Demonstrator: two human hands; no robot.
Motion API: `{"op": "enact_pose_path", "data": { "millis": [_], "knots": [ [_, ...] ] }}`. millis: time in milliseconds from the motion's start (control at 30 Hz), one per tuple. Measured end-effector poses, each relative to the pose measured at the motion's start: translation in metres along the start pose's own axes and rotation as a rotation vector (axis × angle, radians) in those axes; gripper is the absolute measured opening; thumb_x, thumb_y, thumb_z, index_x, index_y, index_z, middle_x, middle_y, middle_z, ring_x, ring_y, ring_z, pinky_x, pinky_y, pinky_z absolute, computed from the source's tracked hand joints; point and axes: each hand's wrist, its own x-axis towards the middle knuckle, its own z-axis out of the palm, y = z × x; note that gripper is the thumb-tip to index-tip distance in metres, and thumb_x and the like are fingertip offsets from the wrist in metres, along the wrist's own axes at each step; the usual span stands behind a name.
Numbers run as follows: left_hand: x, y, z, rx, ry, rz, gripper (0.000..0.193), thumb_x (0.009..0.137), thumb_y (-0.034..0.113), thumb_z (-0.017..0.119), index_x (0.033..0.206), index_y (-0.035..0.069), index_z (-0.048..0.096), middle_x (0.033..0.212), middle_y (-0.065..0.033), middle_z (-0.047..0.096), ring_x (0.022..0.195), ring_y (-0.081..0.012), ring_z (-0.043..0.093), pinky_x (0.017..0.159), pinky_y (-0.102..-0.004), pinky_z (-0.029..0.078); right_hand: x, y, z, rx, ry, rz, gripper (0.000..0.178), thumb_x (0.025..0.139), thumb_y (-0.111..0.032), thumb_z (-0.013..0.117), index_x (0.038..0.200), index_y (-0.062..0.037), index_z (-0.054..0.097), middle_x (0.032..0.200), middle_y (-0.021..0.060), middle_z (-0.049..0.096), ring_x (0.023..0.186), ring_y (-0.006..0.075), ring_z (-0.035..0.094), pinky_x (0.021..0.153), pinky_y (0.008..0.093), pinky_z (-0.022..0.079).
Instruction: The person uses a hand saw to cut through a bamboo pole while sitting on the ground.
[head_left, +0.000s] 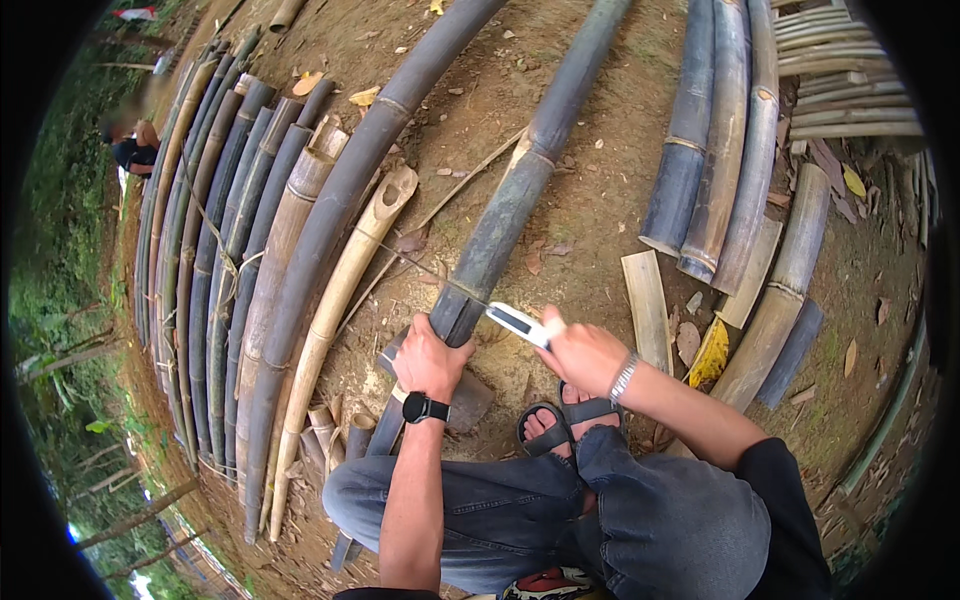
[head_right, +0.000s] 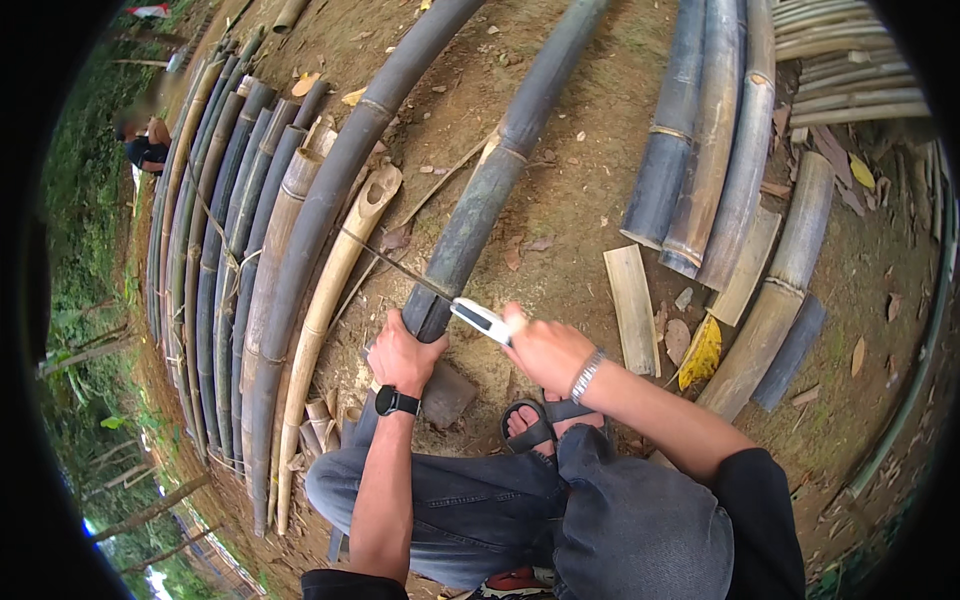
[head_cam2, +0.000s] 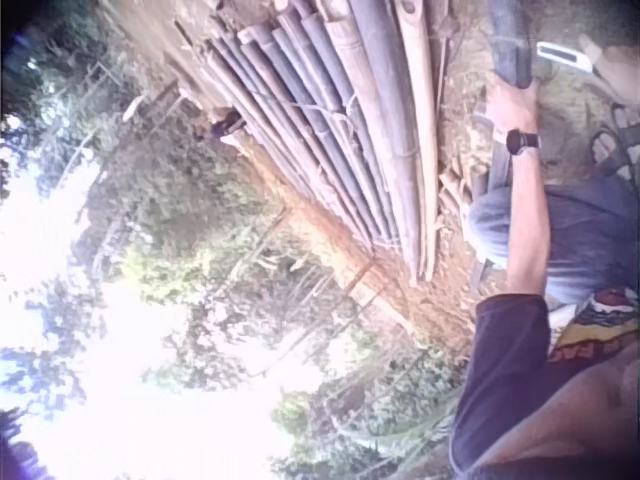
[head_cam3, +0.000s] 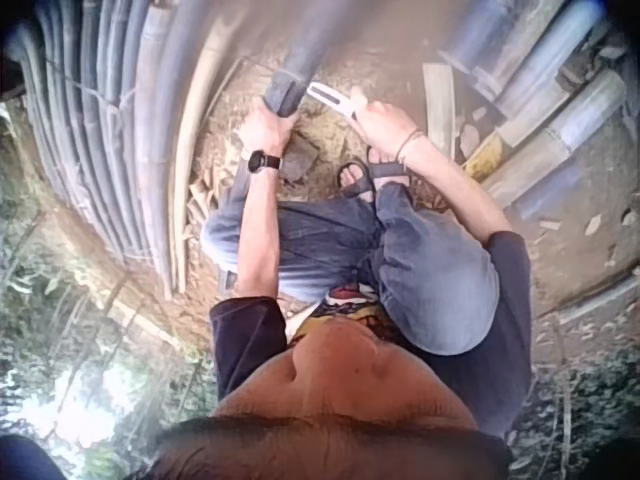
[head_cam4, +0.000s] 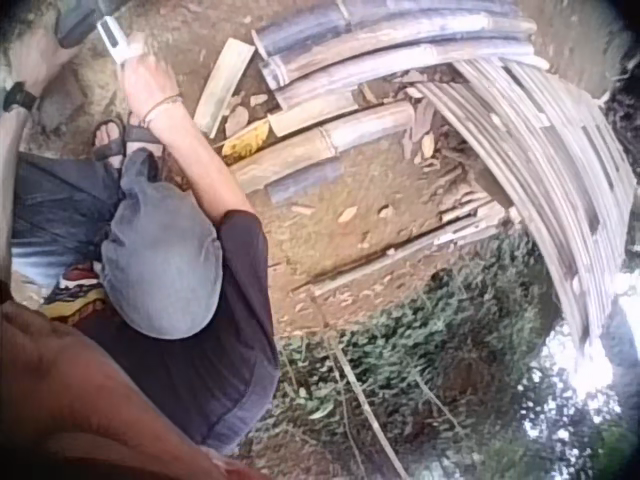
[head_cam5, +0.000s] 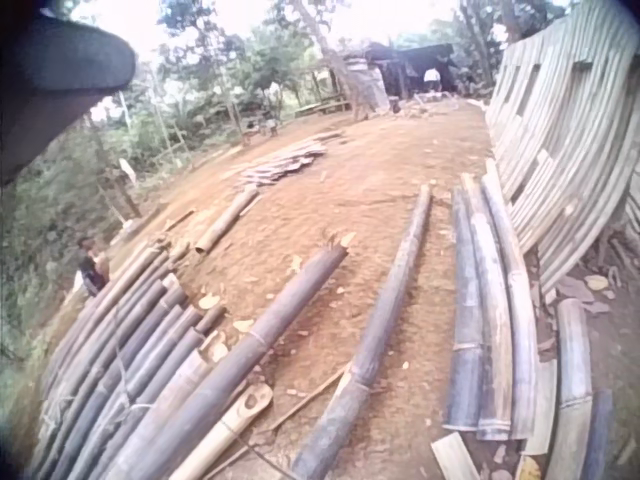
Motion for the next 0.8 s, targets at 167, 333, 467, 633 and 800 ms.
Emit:
{"op": "enact_pose_path", "data": {
  "millis": [167,333,467,633,800],
  "knots": [
    [-0.007,0.002,-0.001,0.005,0.004,0.003,0.062,0.066,0.042,0.087,0.103,0.003,0.056,0.097,-0.022,0.072,0.089,-0.0383,0.072,0.079,-0.0457,0.058,-0.092,0.021,-0.015,0.039,-0.069,0.126,0.037,0.1,-0.025,0.06,0.117,-0.0002,0.039,0.07,0.0217,0.066,0.065,0.0429,0.069,0.056,0.0478,0.057],
    [-0.002,0.004,0.002,0.009,0.026,0.019,0.061,0.067,0.041,0.087,0.102,0.002,0.056,0.098,-0.0224,0.072,0.089,-0.0379,0.072,0.079,-0.0453,0.058,-0.004,0.005,0.004,-0.008,0.024,-0.004,0.037,0.103,-0.028,0.055,0.119,0.0028,0.041,0.066,0.0194,0.066,0.063,0.0396,0.069,0.055,0.0481,0.057],
    [-0.004,0.002,-0.005,-0.005,-0.015,0.008,0.06,0.067,0.04,0.087,0.102,0.002,0.056,0.098,-0.0221,0.072,0.089,-0.0379,0.072,0.079,-0.0452,0.058,-0.041,0.004,-0.012,-0.013,-0.065,0.104,0.037,0.101,-0.027,0.057,0.118,0.0022,0.042,0.069,0.0222,0.066,0.066,0.0426,0.069,0.058,0.0503,0.057],
    [-0.005,0.003,-0.004,-0.035,-0.012,0.007,0.057,0.069,0.038,0.087,0.1,0.002,0.056,0.101,-0.0204,0.072,0.092,-0.0369,0.072,0.08,-0.0443,0.058,-0.098,0.028,-0.008,0.048,-0.026,0.09,0.04,0.1,-0.028,0.06,0.118,0.002,0.041,0.069,0.0236,0.066,0.066,0.045,0.069,0.058,0.0524,0.056],
    [-0.005,0.002,-0.005,-0.054,-0.01,0.036,0.059,0.068,0.04,0.087,0.101,0.002,0.056,0.1,-0.0209,0.072,0.092,-0.0366,0.072,0.08,-0.044,0.058,0.008,-0.002,-0.004,0.023,0.045,0.018,0.036,0.099,-0.023,0.061,0.113,0.0007,0.038,0.071,0.0273,0.065,0.067,0.0494,0.066,0.058,0.0554,0.053]
  ]
}}
